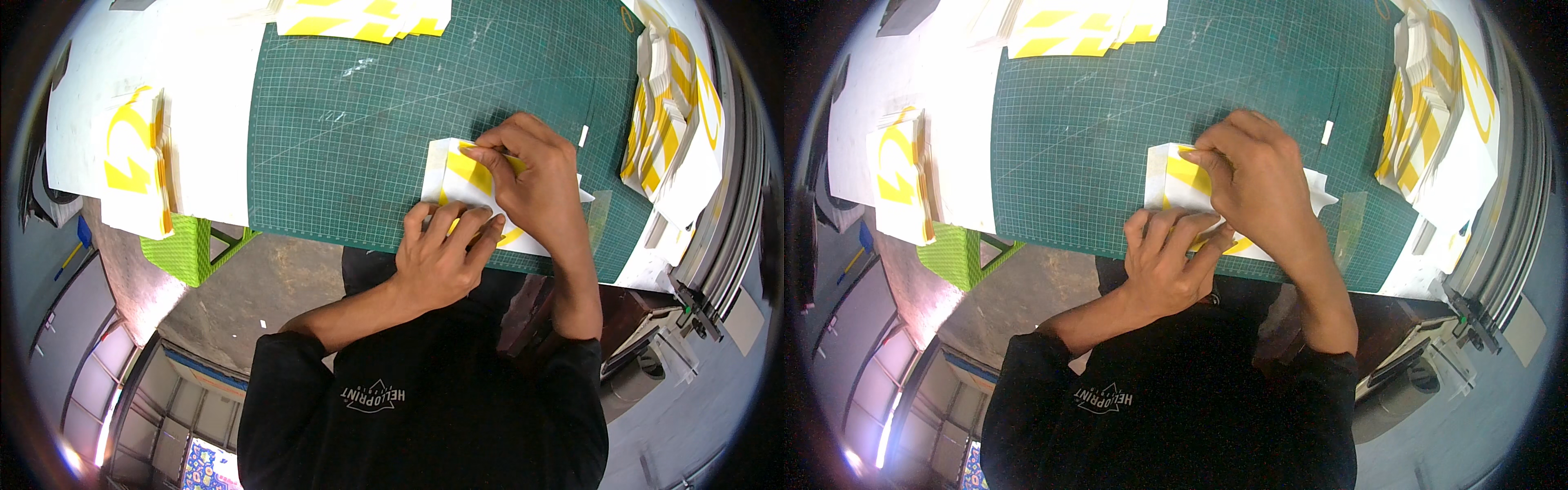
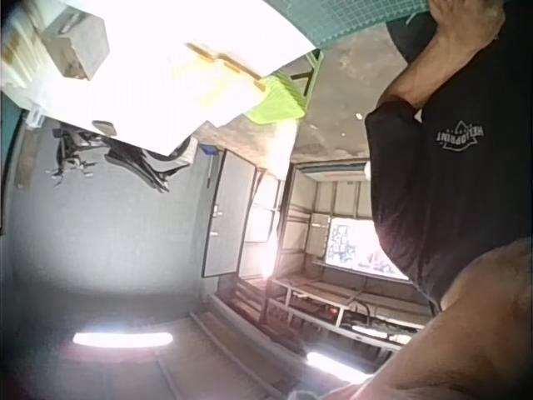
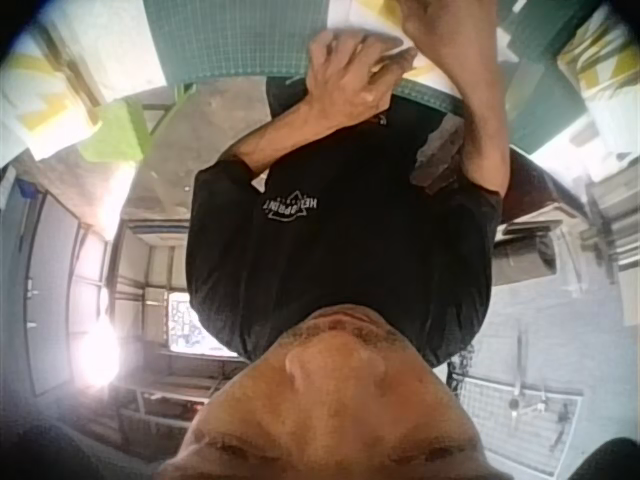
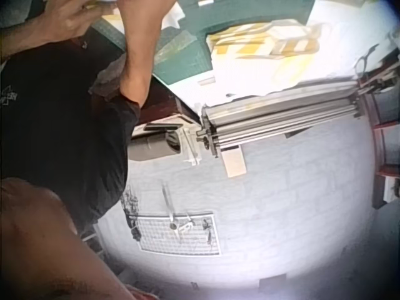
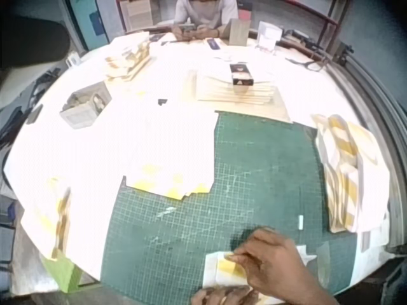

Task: The person repeatedly folds white paper sheets with yellow printed designs in half on a green cutting mat. They smooth each fold with their hands and stack the finished sheets into a pile on the left side of the table.

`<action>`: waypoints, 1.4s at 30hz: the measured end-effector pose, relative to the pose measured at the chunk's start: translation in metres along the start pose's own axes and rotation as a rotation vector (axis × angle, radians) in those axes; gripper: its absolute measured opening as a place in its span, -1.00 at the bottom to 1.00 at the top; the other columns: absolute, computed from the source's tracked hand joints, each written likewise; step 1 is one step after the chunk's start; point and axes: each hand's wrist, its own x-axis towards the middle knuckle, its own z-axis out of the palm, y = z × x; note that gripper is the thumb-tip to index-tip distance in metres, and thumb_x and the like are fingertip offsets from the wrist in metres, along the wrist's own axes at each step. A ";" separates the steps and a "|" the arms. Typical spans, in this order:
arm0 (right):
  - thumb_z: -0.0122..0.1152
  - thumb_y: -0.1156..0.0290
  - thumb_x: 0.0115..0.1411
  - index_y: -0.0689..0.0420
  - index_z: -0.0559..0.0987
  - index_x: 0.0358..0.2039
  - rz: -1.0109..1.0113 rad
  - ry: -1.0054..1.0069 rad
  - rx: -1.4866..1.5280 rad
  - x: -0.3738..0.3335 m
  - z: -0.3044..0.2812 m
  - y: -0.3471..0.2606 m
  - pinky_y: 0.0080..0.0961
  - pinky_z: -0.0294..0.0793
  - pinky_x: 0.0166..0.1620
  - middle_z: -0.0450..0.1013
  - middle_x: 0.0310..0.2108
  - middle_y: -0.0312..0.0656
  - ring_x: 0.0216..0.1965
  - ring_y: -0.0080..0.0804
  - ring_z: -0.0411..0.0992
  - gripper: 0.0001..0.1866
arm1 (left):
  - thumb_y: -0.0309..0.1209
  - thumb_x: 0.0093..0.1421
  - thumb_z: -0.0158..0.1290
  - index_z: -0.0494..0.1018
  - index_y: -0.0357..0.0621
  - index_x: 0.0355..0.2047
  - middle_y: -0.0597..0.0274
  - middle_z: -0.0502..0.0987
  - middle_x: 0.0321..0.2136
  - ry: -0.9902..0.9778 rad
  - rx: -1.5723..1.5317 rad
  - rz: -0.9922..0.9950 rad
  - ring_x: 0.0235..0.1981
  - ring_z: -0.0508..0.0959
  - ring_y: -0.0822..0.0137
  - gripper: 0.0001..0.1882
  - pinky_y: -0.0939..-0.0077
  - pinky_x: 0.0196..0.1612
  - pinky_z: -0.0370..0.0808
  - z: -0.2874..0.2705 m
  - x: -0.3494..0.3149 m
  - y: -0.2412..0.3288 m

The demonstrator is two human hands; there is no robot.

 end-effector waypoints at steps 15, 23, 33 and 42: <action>0.43 0.56 0.11 0.23 0.59 -0.42 -0.057 0.009 -0.006 0.001 0.001 0.004 -0.15 0.45 -0.26 0.50 -0.45 -0.09 -0.36 -0.01 0.50 -0.87 | -0.20 0.35 0.14 0.59 -0.21 0.04 -0.17 0.44 0.26 -0.068 0.027 -0.109 0.37 0.37 -0.08 -0.61 -0.27 0.41 0.04 0.000 0.004 0.002; 0.48 0.50 0.08 0.19 0.60 -0.44 -0.050 0.025 -0.016 -0.002 0.003 0.006 -0.17 0.41 -0.23 0.47 -0.45 -0.13 -0.35 -0.06 0.48 -0.84 | -0.13 0.34 0.15 0.48 -0.35 0.19 -0.15 0.40 0.30 -0.127 0.010 -0.161 0.37 0.36 -0.05 -0.42 -0.27 0.41 0.05 -0.005 0.008 0.005; 0.63 0.09 -0.03 0.10 0.63 -0.46 -0.031 0.129 -0.324 -0.003 -0.007 0.013 -0.20 0.21 -0.07 0.48 -0.43 -0.27 -0.27 -0.23 0.45 -0.61 | 0.02 0.25 0.22 0.35 -0.39 0.30 -0.04 0.33 0.33 -0.237 0.104 -0.196 0.45 0.21 -0.08 -0.18 -0.40 0.41 -0.07 -0.018 0.019 0.002; 0.61 0.07 0.00 0.10 0.65 -0.40 -0.049 0.227 -0.422 -0.017 -0.009 0.013 -0.06 0.20 0.08 0.48 -0.32 -0.24 -0.19 -0.22 0.45 -0.60 | 0.22 0.30 0.07 0.29 -0.45 0.35 -0.18 0.11 0.51 -0.329 0.203 -0.188 0.55 -0.02 -0.24 -0.04 -0.63 0.40 -0.32 -0.022 0.023 -0.005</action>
